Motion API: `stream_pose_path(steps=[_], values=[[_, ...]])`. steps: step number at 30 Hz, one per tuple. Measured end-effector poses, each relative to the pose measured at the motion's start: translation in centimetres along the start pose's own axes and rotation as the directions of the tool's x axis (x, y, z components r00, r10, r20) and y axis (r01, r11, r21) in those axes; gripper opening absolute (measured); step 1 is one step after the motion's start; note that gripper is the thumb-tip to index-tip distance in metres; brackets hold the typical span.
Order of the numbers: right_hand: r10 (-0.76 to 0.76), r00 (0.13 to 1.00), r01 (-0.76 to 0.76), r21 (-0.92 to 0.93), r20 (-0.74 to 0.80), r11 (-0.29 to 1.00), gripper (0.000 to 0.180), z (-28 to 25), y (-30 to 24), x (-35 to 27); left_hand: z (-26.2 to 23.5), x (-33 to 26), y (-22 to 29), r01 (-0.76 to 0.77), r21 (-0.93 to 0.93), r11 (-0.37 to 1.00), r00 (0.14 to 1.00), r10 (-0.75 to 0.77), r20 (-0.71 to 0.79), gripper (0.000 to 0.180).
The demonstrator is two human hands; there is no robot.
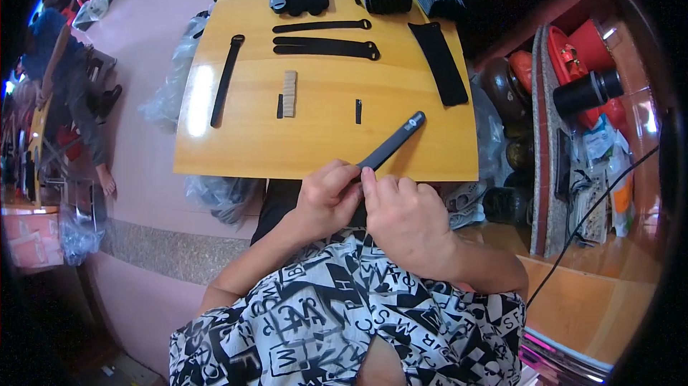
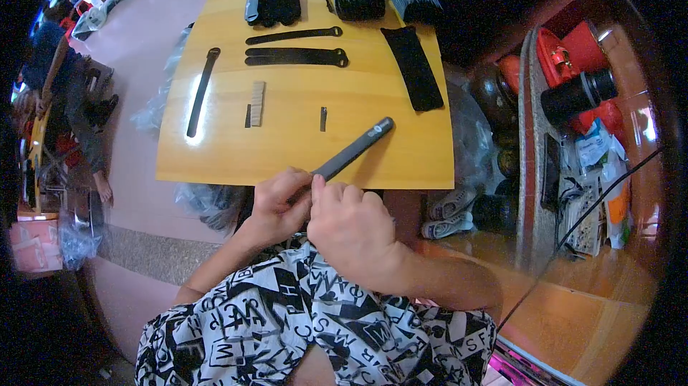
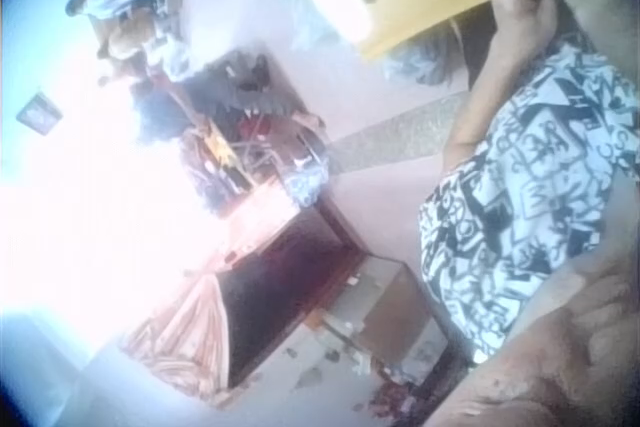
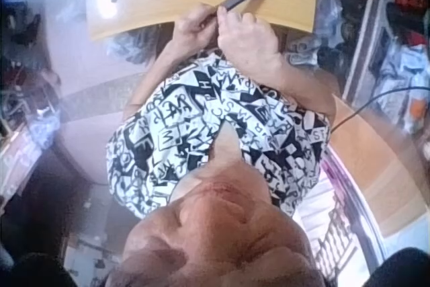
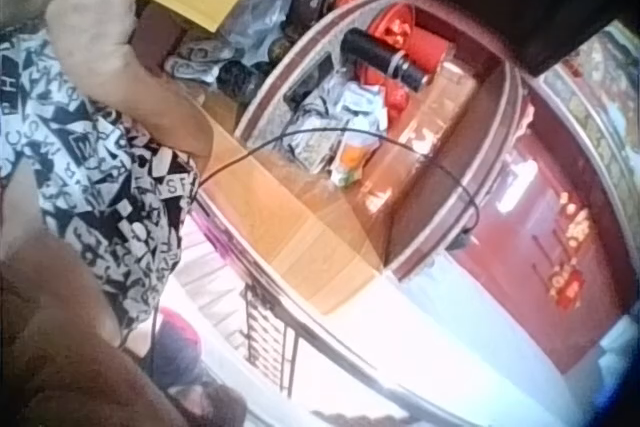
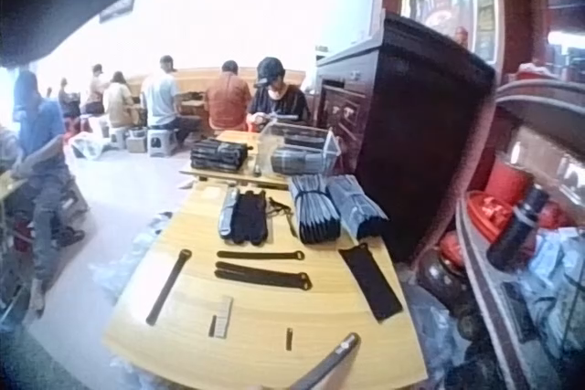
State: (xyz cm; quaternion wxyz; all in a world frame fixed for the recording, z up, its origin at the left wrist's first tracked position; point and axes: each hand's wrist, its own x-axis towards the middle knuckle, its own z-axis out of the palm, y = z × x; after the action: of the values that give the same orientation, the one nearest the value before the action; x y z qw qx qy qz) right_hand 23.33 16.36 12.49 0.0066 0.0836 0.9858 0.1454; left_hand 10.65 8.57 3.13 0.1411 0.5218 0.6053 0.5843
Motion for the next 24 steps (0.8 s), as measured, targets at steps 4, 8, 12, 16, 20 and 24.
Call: stream_pose_path(steps=[4, 8, 12, 16, 20, 24], values=[[0.06, 0.998, -0.065, 0.325, 0.026, 0.943, 0.043, 0.6, 0.7, -1.0, -0.4, 0.2, 0.6, -0.127, 0.099, 0.987, 0.992, 0.129, -0.012, 0.022], [0.115, 0.986, -0.062, 0.383, -0.118, 0.922, 0.047, 2.1, -0.1, -2.2, -0.5, 0.0, 1.3, -0.074, 0.084, 0.994, 0.997, 0.073, 0.009, 0.022], [0.175, 0.982, -0.124, 0.468, -0.066, 0.875, 0.051, 1.6, -0.5, -2.3, -0.5, 0.0, 1.4, -0.044, 0.062, 0.997, 0.999, 0.044, 0.005, 0.02], [0.161, 0.986, -0.124, 0.467, -0.04, 0.876, 0.05, 1.4, -0.5, -2.2, -0.4, 0.0, 1.3, -0.029, 0.054, 0.998, 1.0, 0.029, 0.002, 0.019], [0.153, 0.987, -0.122, 0.422, -0.039, 0.898, 0.048, 1.0, -0.7, -1.8, -0.5, 0.0, 1.9, 0.033, 0.073, 0.997, 0.999, -0.032, -0.006, 0.019], [0.199, 0.976, -0.076, 0.716, -0.09, 0.694, 0.045, 2.4, 0.7, -1.4, -0.3, 0.1, 1.6, -0.018, 0.103, 0.995, 1.0, 0.02, -0.024, 0.021]])
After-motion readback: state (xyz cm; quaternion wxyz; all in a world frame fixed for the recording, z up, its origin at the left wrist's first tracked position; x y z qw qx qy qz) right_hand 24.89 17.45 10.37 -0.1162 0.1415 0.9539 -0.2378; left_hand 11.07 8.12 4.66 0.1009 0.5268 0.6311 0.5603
